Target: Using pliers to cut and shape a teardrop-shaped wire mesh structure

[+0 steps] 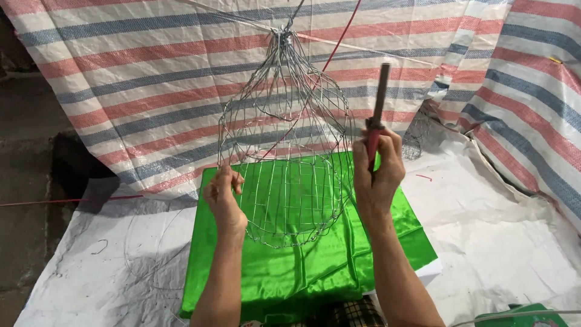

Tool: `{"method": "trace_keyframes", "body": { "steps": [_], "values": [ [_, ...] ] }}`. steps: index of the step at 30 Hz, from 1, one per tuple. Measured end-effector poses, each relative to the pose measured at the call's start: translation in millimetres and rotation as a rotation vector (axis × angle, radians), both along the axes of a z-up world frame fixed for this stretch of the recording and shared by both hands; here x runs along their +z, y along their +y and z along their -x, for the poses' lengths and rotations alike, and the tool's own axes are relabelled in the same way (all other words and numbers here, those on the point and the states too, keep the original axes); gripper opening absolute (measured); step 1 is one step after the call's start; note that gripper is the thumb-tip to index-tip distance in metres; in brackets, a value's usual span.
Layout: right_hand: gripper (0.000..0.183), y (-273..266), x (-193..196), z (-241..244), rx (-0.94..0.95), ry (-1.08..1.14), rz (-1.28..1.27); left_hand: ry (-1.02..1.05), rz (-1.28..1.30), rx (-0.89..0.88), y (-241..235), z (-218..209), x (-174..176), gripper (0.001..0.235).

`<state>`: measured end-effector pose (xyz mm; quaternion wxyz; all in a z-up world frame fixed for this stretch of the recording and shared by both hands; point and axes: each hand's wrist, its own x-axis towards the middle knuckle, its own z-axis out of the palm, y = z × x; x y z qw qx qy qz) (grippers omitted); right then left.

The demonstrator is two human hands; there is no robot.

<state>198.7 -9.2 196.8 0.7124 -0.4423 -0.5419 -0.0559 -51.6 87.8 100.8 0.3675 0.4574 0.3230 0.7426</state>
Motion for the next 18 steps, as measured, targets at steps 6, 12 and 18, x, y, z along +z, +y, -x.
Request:
{"method": "trace_keyframes", "body": {
  "steps": [6, 12, 18],
  "values": [
    [0.011, -44.3, -4.0, -1.2, -0.014, 0.025, 0.052, -0.047, 0.066, 0.085, -10.5, -28.2, -35.8, 0.031],
    [0.014, -82.6, -25.6, 12.5, 0.273, 0.362, 0.339, -0.125, 0.131, 0.120, -18.1, -43.4, -53.4, 0.029],
    [0.041, -107.8, -28.8, 8.1, 0.527, 0.440, 0.730, -0.235, 0.082, 0.048, -14.9, -54.5, -83.2, 0.022]
  ]
}}
